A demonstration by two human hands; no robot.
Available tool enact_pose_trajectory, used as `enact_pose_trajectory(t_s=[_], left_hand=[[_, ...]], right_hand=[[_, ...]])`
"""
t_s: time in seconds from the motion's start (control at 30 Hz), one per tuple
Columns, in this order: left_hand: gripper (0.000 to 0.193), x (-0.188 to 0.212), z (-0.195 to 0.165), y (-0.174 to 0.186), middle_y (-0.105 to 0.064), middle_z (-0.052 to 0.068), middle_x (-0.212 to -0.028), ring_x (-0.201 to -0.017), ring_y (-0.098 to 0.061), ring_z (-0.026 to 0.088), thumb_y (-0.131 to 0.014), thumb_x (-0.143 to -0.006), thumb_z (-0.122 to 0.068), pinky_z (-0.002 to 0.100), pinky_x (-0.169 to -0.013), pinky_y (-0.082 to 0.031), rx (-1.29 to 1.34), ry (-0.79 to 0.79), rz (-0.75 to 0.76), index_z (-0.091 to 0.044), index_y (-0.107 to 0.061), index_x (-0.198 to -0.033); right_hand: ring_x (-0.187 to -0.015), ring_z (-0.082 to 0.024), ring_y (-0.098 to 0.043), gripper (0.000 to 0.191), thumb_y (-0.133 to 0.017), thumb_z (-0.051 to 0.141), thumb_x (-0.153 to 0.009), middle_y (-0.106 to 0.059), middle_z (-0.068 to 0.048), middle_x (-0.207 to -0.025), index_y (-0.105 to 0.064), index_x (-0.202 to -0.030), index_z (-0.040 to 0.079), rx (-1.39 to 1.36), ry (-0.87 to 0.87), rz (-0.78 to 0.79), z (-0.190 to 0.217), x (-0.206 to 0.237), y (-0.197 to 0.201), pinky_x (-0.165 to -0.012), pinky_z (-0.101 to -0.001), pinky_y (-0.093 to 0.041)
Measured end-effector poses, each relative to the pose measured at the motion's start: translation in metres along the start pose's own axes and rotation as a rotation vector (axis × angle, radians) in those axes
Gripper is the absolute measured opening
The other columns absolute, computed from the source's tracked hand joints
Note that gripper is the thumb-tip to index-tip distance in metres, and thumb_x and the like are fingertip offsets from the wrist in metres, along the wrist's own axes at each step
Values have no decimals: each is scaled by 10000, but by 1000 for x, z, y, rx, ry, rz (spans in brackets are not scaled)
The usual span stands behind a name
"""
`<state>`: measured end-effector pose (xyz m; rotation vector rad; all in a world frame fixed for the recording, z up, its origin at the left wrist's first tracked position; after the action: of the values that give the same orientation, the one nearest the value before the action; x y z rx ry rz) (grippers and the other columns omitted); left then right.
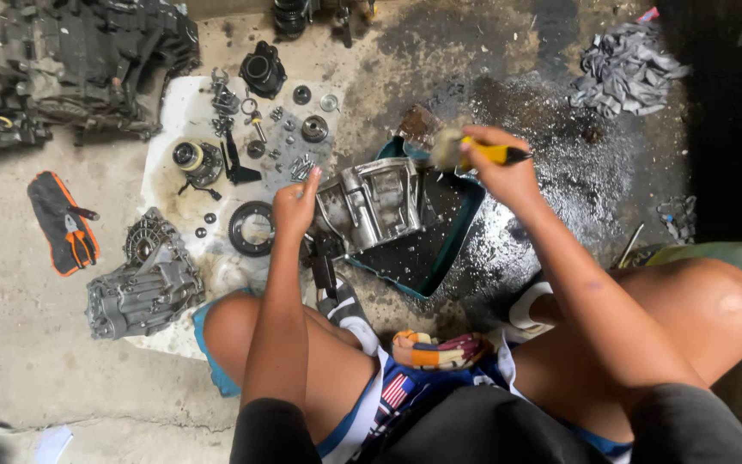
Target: The person scrubs a metallic engine component with a yellow-handled brush, repeatedly dipping the brush into a green tray of liquid and rotating the part to clean multiple surfaces.
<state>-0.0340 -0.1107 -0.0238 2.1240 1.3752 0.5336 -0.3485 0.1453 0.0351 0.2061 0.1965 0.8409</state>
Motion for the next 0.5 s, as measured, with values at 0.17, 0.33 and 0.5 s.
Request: enact_pose_trajectory(t_s=[0.17,0.33,0.5], left_hand=[[823,0,-2,-8,-392,144,-455,-432,-383,237,-659,-922,-646,462,-504,-340,-70,121,-23,36,-492,-493],[781,7,-11,-11,-409,175,-488,-463,-387,273,-638,-933,-637,472,-534,-372,-10,58,-101,26,-514,-539],[775,6,-11,-12,-385,181,-552,-544,-341,280,-658,-941,-637,470,-562,-364,-26,38,-109,38,-495,-596]], right_hand=[[-711,-180,-622,273,-775,144,-920,-660,-102,-858,-600,-1117,74,-166,-328,-422,-101,31,13,-561,-297,-473],[-636,-184,-681,81,-750,101,-886,-695,-80,-786,-679,-907,70,-103,-651,-341,-163,103,-58,-558,-324,-573],[-740,-257,-744,114,-759,150,-876,-770,-160,-841,-773,-930,51,170,-543,-302,-163,138,-106,-695,-369,-578]])
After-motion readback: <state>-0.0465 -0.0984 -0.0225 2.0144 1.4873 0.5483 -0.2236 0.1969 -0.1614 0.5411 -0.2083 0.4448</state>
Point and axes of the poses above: each hand's wrist, its own x-axis away from the middle knuckle, its own y-axis out of the back of the hand, z = x × y, the point moved 6 cm from there along -x, towards the middle knuckle
